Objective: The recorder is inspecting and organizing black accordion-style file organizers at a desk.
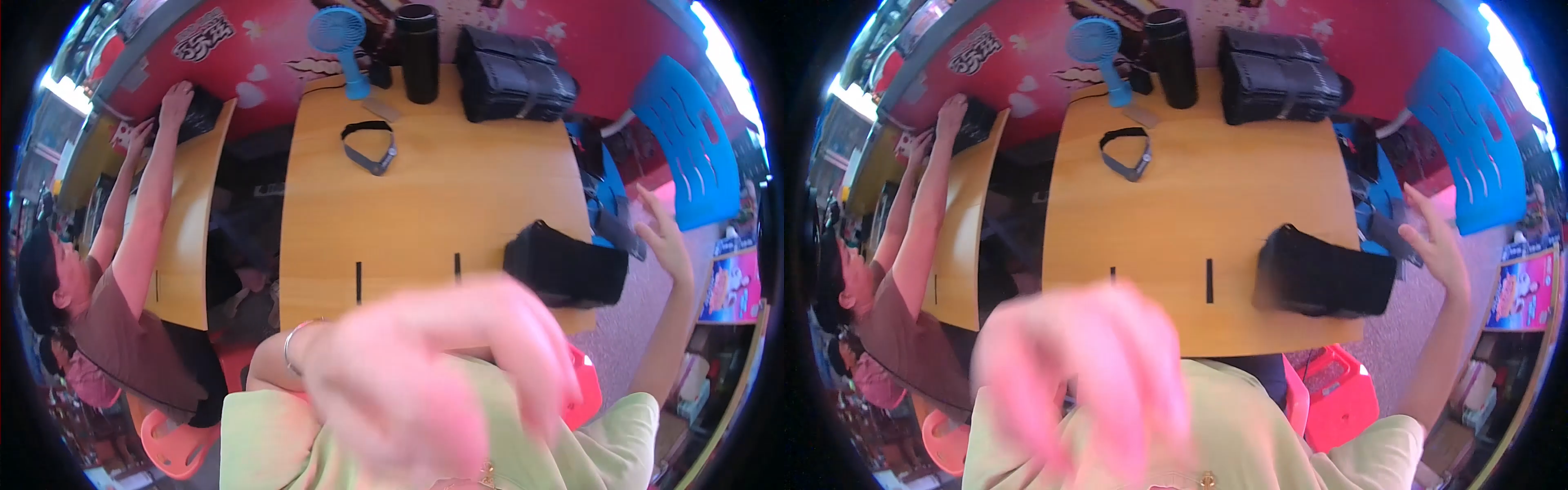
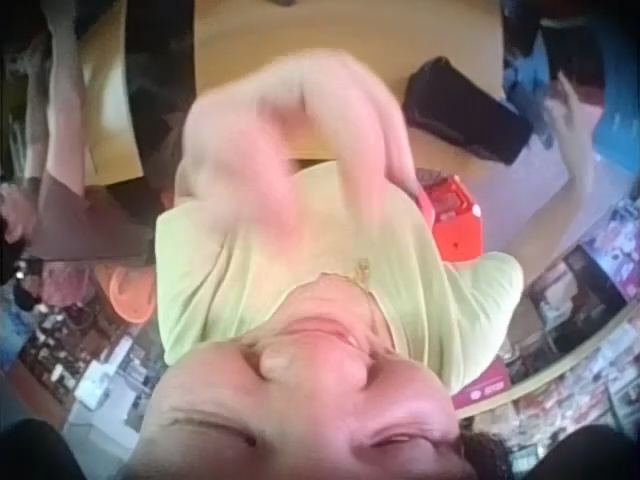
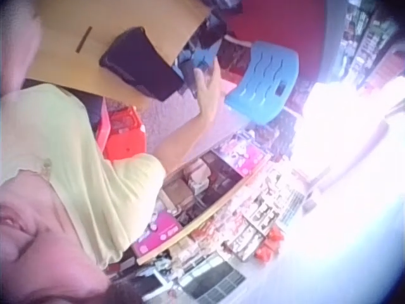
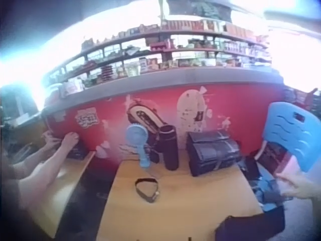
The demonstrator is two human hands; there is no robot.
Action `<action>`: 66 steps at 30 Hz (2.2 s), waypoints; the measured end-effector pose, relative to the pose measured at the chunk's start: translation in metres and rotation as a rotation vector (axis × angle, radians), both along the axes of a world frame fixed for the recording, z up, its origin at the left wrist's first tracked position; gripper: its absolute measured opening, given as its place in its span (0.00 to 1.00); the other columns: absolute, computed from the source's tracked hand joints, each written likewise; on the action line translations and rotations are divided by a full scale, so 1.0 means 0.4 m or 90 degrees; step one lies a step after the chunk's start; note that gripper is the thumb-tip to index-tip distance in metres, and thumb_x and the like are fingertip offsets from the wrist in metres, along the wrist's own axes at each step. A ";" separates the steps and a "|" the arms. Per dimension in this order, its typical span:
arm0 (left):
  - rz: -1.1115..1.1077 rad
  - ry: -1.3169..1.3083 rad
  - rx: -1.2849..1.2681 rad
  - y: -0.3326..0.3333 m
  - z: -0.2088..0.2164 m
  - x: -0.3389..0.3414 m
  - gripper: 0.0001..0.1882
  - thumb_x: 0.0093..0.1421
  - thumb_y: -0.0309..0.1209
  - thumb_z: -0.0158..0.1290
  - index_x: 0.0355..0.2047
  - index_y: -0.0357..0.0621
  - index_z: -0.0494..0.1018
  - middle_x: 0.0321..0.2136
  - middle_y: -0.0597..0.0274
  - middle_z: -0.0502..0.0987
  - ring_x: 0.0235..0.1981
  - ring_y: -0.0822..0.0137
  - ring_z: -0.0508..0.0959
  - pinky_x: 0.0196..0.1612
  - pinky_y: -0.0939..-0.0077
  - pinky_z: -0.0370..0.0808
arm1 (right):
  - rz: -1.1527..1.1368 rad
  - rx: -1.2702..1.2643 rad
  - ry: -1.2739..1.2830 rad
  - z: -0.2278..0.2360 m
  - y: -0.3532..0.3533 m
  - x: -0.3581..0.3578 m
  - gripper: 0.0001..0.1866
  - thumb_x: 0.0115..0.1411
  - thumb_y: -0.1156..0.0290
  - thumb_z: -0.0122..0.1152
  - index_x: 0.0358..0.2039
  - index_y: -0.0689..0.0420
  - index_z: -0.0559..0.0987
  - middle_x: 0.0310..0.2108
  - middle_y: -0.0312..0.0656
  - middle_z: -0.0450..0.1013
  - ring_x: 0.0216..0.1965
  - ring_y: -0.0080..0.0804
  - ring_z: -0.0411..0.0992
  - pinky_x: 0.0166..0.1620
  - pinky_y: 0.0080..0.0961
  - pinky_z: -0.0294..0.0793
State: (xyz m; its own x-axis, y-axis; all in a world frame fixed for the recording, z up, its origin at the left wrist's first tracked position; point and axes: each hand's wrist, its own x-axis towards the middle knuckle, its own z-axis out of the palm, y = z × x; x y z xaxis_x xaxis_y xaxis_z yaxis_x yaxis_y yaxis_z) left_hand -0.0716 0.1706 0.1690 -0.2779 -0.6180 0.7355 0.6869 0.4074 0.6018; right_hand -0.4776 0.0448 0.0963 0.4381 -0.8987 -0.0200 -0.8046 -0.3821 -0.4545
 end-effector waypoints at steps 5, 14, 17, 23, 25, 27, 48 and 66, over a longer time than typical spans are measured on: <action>0.099 -0.397 0.418 -0.057 -0.315 -0.063 0.24 0.68 0.47 0.39 0.58 0.46 0.61 0.54 0.59 0.66 0.56 0.64 0.65 0.58 0.66 0.61 | -0.333 0.331 -0.430 -0.176 0.216 -0.066 0.43 0.56 0.51 0.62 0.65 0.56 0.56 0.55 0.44 0.65 0.54 0.31 0.65 0.53 0.28 0.67; 0.042 -0.330 0.652 -0.030 -0.401 -0.186 0.33 0.66 0.52 0.41 0.65 0.52 0.49 0.59 0.63 0.60 0.57 0.67 0.63 0.55 0.61 0.64 | -0.304 0.239 -0.539 -0.240 0.304 0.085 0.41 0.51 0.62 0.68 0.61 0.63 0.60 0.54 0.41 0.66 0.54 0.30 0.64 0.59 0.28 0.60; 0.171 -0.328 0.608 0.000 -0.333 -0.121 0.32 0.65 0.48 0.45 0.64 0.51 0.49 0.57 0.64 0.62 0.56 0.70 0.65 0.53 0.63 0.66 | -0.258 0.136 -0.571 -0.182 0.306 0.190 0.43 0.49 0.63 0.71 0.62 0.63 0.59 0.54 0.43 0.66 0.55 0.30 0.64 0.60 0.29 0.60; 0.409 -0.178 0.540 0.076 -0.261 0.163 0.29 0.65 0.45 0.46 0.62 0.48 0.53 0.52 0.66 0.66 0.52 0.73 0.68 0.50 0.75 0.68 | -0.085 -0.012 -0.571 -0.123 0.233 0.517 0.51 0.43 0.61 0.76 0.63 0.62 0.56 0.57 0.46 0.63 0.57 0.35 0.62 0.57 0.28 0.65; 0.482 -0.192 0.601 0.112 -0.238 0.262 0.29 0.64 0.49 0.44 0.60 0.48 0.56 0.50 0.66 0.67 0.51 0.74 0.68 0.49 0.76 0.68 | -0.068 0.240 -0.661 -0.134 0.229 0.627 0.52 0.44 0.58 0.76 0.63 0.62 0.55 0.58 0.48 0.61 0.59 0.38 0.60 0.56 0.30 0.68; 0.523 -0.195 0.648 0.131 -0.244 0.343 0.31 0.61 0.53 0.45 0.59 0.53 0.58 0.51 0.68 0.68 0.50 0.73 0.69 0.48 0.72 0.67 | -0.023 0.272 -0.632 -0.137 0.214 0.708 0.52 0.44 0.57 0.76 0.63 0.62 0.55 0.57 0.49 0.61 0.59 0.39 0.60 0.56 0.32 0.68; 1.008 -0.872 0.008 0.103 -0.395 0.334 0.34 0.51 0.48 0.59 0.55 0.44 0.70 0.58 0.56 0.66 0.62 0.58 0.62 0.65 0.57 0.49 | 0.413 -0.173 -0.242 -0.117 0.087 0.964 0.18 0.47 0.69 0.70 0.39 0.57 0.79 0.38 0.43 0.76 0.43 0.40 0.72 0.45 0.31 0.73; 1.097 -0.807 0.026 0.089 -0.439 0.332 0.28 0.48 0.50 0.60 0.47 0.50 0.77 0.51 0.64 0.74 0.56 0.63 0.69 0.62 0.62 0.53 | 0.564 -0.451 -0.004 -0.116 0.084 1.014 0.09 0.47 0.73 0.63 0.31 0.58 0.78 0.26 0.40 0.76 0.29 0.31 0.77 0.30 0.25 0.77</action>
